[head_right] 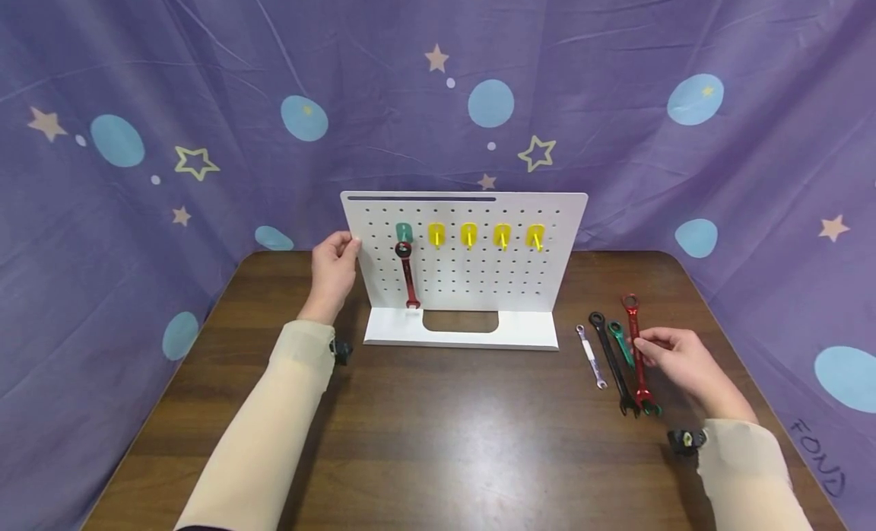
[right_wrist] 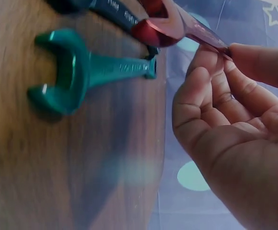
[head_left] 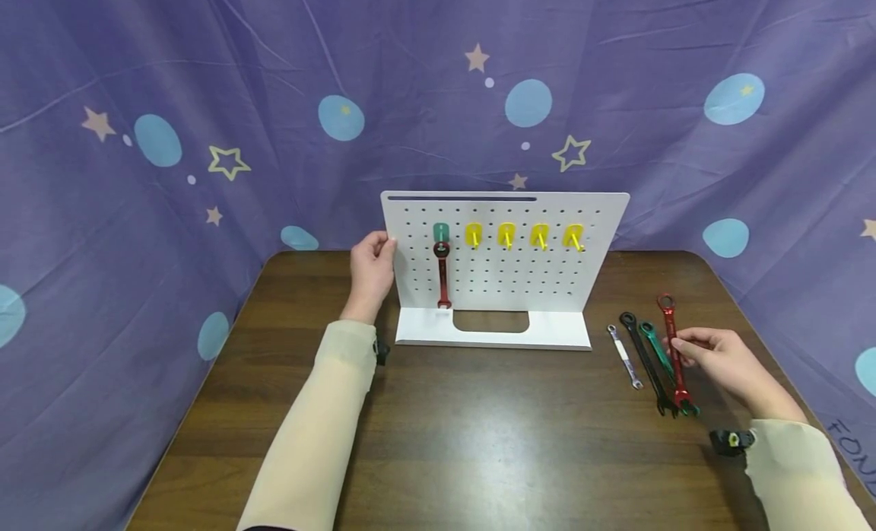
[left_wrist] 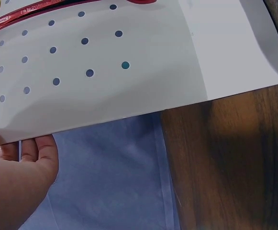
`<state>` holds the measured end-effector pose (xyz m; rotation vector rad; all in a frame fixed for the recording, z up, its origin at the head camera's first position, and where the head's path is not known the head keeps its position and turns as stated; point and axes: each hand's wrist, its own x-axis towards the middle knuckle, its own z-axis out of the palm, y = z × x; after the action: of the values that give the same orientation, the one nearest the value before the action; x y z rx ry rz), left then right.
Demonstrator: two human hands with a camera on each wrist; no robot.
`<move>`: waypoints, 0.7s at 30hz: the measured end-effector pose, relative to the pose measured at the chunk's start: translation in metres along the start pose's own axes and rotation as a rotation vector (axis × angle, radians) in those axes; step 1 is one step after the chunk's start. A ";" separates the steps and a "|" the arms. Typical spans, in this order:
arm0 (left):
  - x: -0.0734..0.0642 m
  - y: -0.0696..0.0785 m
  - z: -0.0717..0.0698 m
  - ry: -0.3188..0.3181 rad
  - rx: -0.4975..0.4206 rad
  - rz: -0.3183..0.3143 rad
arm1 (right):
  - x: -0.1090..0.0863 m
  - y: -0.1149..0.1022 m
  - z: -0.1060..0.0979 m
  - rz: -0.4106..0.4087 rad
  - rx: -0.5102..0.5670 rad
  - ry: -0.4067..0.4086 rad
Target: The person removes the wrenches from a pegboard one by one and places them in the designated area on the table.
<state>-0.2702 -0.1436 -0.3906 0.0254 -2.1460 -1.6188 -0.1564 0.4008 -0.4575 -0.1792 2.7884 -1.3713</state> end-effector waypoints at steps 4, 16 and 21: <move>0.000 0.001 0.000 -0.001 0.001 -0.001 | -0.003 0.007 -0.003 0.004 0.021 -0.020; -0.001 0.003 0.000 0.000 0.001 0.007 | -0.005 0.022 -0.010 0.046 0.045 -0.058; -0.001 0.002 0.000 0.000 0.007 0.008 | -0.005 0.025 -0.012 0.058 0.023 -0.064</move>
<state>-0.2686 -0.1429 -0.3895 0.0183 -2.1488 -1.6072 -0.1544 0.4263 -0.4698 -0.1381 2.7030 -1.3588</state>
